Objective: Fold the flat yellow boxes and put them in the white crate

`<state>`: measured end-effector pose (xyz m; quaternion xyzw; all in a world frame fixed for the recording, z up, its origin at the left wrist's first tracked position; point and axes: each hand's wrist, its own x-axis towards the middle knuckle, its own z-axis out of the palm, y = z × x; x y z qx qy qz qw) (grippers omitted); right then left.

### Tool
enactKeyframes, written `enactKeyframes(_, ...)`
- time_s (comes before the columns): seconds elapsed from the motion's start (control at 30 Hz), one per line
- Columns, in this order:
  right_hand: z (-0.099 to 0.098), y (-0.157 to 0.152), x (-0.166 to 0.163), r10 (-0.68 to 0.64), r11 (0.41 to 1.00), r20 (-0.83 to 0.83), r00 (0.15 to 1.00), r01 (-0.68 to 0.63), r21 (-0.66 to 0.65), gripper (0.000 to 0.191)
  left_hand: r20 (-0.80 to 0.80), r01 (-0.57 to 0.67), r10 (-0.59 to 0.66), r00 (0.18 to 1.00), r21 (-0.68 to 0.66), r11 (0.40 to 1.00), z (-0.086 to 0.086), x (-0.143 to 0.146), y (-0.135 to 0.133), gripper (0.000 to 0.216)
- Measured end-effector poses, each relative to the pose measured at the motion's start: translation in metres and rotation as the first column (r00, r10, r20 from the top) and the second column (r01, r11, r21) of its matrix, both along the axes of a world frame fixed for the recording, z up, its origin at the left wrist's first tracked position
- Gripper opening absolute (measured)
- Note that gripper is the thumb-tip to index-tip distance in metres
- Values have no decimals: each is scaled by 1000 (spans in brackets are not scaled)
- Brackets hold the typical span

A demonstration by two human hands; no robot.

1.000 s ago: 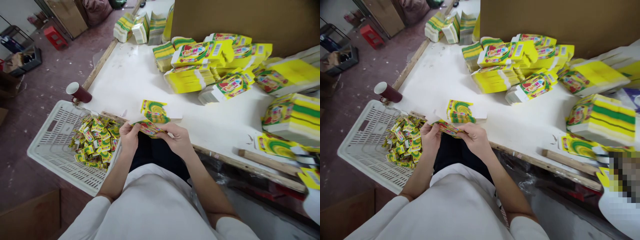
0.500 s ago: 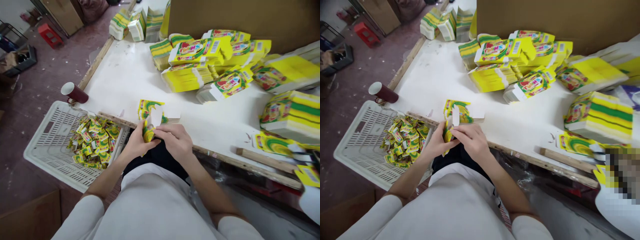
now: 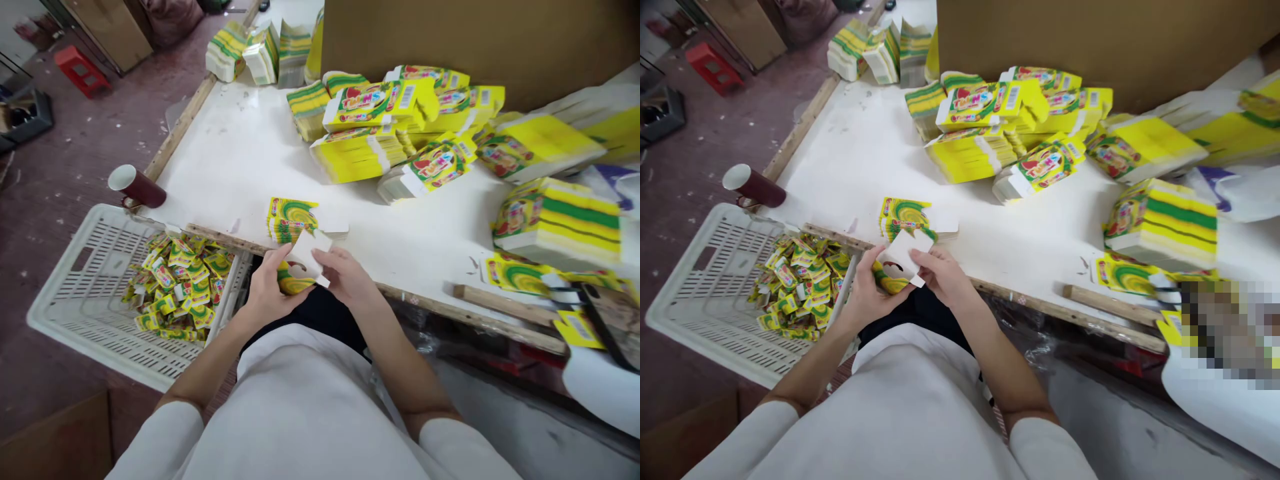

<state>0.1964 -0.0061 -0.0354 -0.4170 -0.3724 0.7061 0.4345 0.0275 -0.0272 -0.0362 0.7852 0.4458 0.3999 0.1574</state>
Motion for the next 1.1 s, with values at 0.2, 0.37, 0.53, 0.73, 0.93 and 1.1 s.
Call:
enactKeyframes(0.2, -18, -16, -12, 18, 999, -235, 972, -25, -28, 68, 49, -45, 45, 998, -2, 999, 1, -3, 1, 82)
enactKeyframes(0.37, -14, -15, -12, -97, 993, -158, 983, 107, 54, 52, 5, 24, -24, 1000, 20, 1000, -2, 0, 6, 65)
enactKeyframes(0.53, -15, -2, -5, -65, 994, 54, 996, 59, 93, 47, -86, 68, -76, 993, -92, 993, -4, 7, 5, 51)
enactKeyframes(0.73, -19, -17, -8, -112, 871, 349, 931, -77, 485, 75, -183, 49, -116, 976, -335, 941, -7, 4, 14, 72)
enactKeyframes(0.93, -21, -20, -2, -278, 783, 488, 828, -99, 614, 50, -188, 8, -61, 980, -270, 963, -3, 1, 17, 76)
enactKeyframes(1.1, -24, -10, 17, -260, 739, 515, 817, -175, 651, 49, -210, -87, 24, 977, -294, 952, 15, -14, 12, 52)
